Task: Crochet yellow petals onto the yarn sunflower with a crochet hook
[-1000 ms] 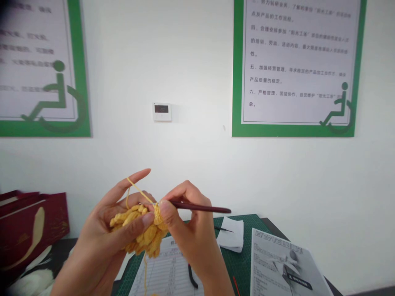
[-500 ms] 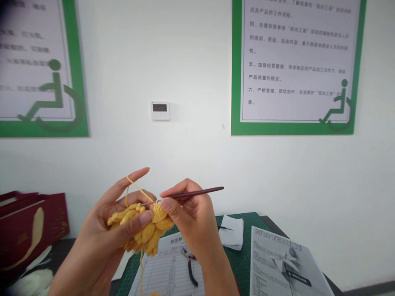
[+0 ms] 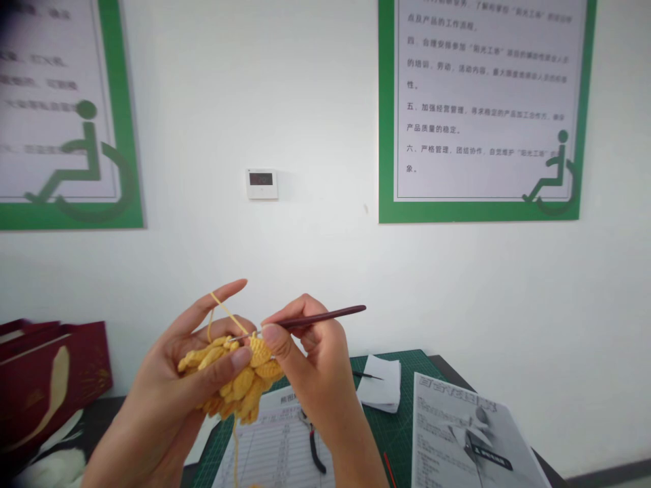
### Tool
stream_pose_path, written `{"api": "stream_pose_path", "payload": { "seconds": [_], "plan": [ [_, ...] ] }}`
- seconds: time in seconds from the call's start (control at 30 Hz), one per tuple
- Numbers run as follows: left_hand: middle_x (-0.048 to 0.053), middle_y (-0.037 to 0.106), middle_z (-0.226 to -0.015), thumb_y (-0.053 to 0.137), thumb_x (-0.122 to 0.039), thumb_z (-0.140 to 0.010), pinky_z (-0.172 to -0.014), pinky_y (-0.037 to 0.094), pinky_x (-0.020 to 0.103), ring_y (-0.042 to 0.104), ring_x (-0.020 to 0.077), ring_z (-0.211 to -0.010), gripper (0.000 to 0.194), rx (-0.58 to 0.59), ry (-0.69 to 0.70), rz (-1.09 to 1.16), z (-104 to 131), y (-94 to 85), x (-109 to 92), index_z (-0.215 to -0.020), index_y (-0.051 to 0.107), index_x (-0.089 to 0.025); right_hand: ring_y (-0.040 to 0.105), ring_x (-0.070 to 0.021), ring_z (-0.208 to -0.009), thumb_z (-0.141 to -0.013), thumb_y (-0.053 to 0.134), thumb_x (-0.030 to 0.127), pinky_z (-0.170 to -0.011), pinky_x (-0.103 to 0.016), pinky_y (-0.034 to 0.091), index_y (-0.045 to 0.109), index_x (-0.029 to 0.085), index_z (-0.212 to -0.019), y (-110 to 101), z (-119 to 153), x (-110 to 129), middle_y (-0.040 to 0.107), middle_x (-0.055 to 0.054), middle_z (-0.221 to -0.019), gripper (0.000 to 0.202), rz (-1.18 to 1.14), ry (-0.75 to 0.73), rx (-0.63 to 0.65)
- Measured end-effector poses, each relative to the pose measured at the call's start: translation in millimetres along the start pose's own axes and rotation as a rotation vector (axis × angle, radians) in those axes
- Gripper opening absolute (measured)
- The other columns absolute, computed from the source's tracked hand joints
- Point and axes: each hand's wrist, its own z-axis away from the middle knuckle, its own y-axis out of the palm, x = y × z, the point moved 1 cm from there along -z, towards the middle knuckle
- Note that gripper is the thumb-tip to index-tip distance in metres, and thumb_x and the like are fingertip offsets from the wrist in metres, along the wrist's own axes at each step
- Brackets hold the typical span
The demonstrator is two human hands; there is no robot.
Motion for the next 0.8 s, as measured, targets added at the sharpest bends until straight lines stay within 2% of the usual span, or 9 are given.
{"api": "stream_pose_path", "payload": {
  "seconds": [0.17, 0.5, 0.8],
  "plan": [
    [0.0, 0.076, -0.075, 0.094, -0.008, -0.061, -0.057, 0.053, 0.023, 0.066, 0.0172, -0.063, 0.082, 0.011, -0.013, 0.012, 0.6, 0.3, -0.8, -0.138, 0.068, -0.02, 0.059, -0.0083, -0.064, -0.09, 0.083, 0.038, -0.058, -0.018, 0.046, 0.072, 0.023, -0.088, -0.5, -0.8, -3.8, 0.07, 0.003, -0.076, 0.019, -0.082, 0.062, 0.002],
    [0.0, 0.077, -0.075, 0.096, -0.013, -0.062, -0.057, 0.053, 0.023, 0.066, 0.0167, -0.061, 0.088, 0.001, 0.027, -0.05, 1.9, 0.9, -0.3, -0.143, 0.063, -0.024, 0.062, -0.0119, -0.068, -0.089, 0.082, 0.04, -0.061, -0.021, 0.049, 0.07, 0.022, -0.086, -0.2, -0.9, -0.1, 0.071, 0.001, -0.078, 0.022, -0.061, 0.052, 0.006],
    [0.001, 0.076, -0.075, 0.096, -0.012, -0.062, -0.056, 0.054, 0.024, 0.067, 0.0183, -0.062, 0.087, -0.017, 0.025, -0.048, 3.6, 1.8, -1.0, -0.142, 0.064, -0.023, 0.053, -0.0124, -0.065, -0.085, 0.085, 0.045, -0.056, -0.023, 0.041, 0.069, 0.023, -0.085, -0.8, -1.8, -4.3, 0.067, 0.001, -0.076, 0.028, -0.08, 0.087, 0.007]
  ]
}}
